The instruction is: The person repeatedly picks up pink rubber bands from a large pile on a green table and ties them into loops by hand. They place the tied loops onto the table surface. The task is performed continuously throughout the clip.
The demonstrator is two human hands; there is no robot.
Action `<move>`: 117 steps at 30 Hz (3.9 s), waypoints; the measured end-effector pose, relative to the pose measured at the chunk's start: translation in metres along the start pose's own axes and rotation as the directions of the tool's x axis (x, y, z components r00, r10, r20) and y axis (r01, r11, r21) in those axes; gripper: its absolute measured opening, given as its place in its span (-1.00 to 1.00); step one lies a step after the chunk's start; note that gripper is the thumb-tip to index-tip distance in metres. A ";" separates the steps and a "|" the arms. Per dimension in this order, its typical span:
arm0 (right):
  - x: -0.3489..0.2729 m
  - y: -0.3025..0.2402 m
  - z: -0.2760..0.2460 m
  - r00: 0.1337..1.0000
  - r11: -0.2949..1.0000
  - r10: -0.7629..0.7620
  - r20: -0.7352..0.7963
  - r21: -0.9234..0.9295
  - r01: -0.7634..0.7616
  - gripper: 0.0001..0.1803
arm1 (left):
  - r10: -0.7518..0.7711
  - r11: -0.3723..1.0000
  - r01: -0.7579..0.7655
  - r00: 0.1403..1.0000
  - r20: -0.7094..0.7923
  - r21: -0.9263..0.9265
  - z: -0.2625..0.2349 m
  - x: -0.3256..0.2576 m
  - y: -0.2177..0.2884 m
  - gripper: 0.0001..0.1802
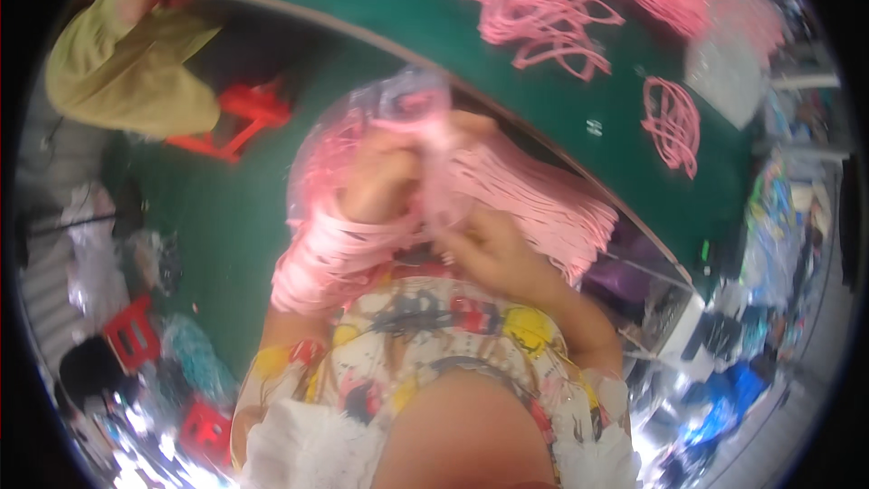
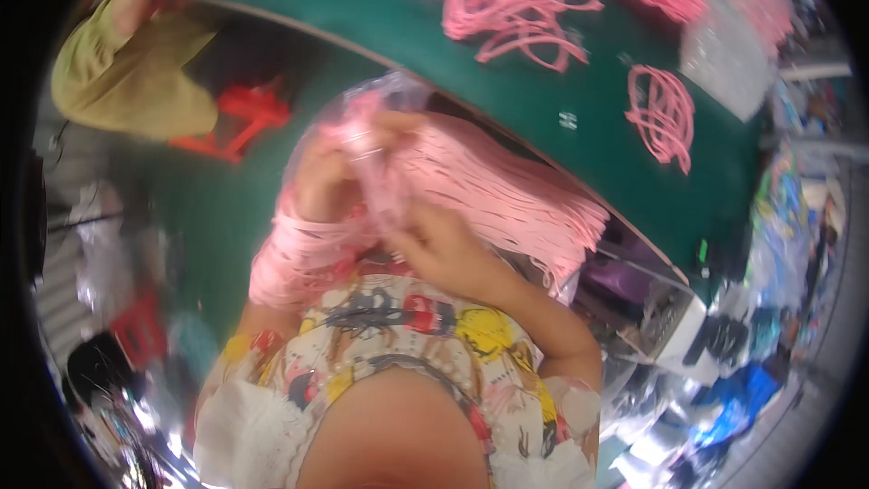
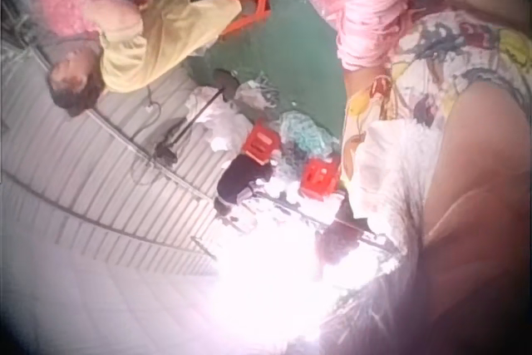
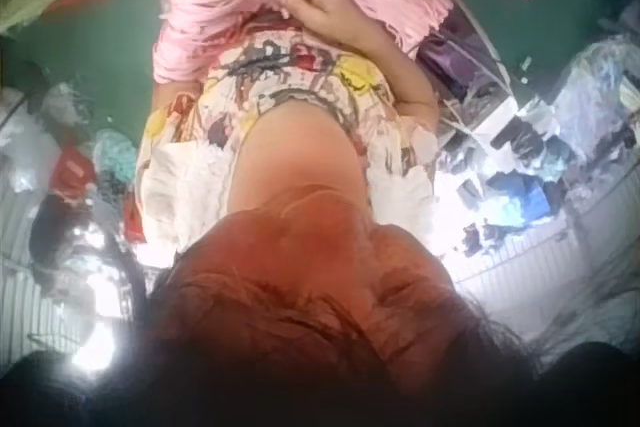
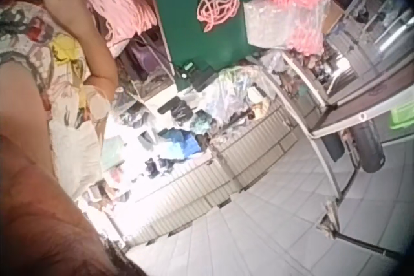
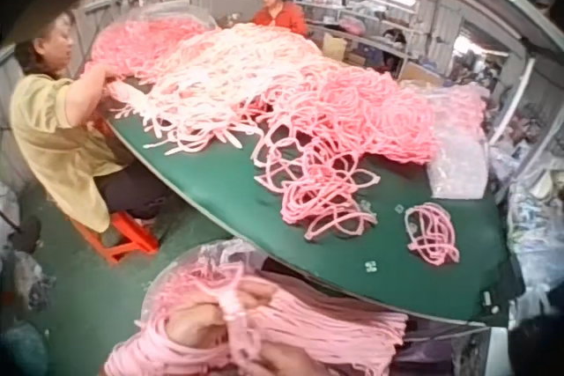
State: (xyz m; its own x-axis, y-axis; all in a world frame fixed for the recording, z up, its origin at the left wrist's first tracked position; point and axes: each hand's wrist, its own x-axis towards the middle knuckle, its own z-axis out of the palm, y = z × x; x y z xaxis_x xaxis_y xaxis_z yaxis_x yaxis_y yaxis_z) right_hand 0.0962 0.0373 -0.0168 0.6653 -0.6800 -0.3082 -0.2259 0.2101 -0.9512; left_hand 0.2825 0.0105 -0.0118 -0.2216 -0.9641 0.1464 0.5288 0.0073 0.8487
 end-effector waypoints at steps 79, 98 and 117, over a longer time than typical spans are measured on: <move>-0.063 -0.012 -0.138 0.806 0.972 -0.196 -0.559 -0.219 0.085 -0.85 | 0.409 0.386 -0.556 0.818 0.404 0.736 0.039 0.106 -0.025 -0.68; -0.076 0.033 -0.055 0.619 0.763 -0.563 -0.548 -0.631 0.135 -0.83 | -0.482 0.875 0.470 0.865 -0.140 -0.115 0.059 0.013 -0.039 -0.57; -0.134 0.154 -0.098 0.574 0.671 -0.333 -0.748 -0.616 -0.412 -0.79 | -0.425 0.903 0.425 0.905 0.012 -0.061 0.024 0.008 -0.028 -0.72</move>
State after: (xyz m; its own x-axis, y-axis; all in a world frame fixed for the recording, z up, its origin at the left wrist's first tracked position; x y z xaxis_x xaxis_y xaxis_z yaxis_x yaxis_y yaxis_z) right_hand -0.0973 0.0924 -0.1207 -0.0748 -0.9858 0.1506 -0.8641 -0.0113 -0.5031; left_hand 0.2460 0.0087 -0.0218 -0.4354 -0.8725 -0.2217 0.4332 -0.4190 0.7980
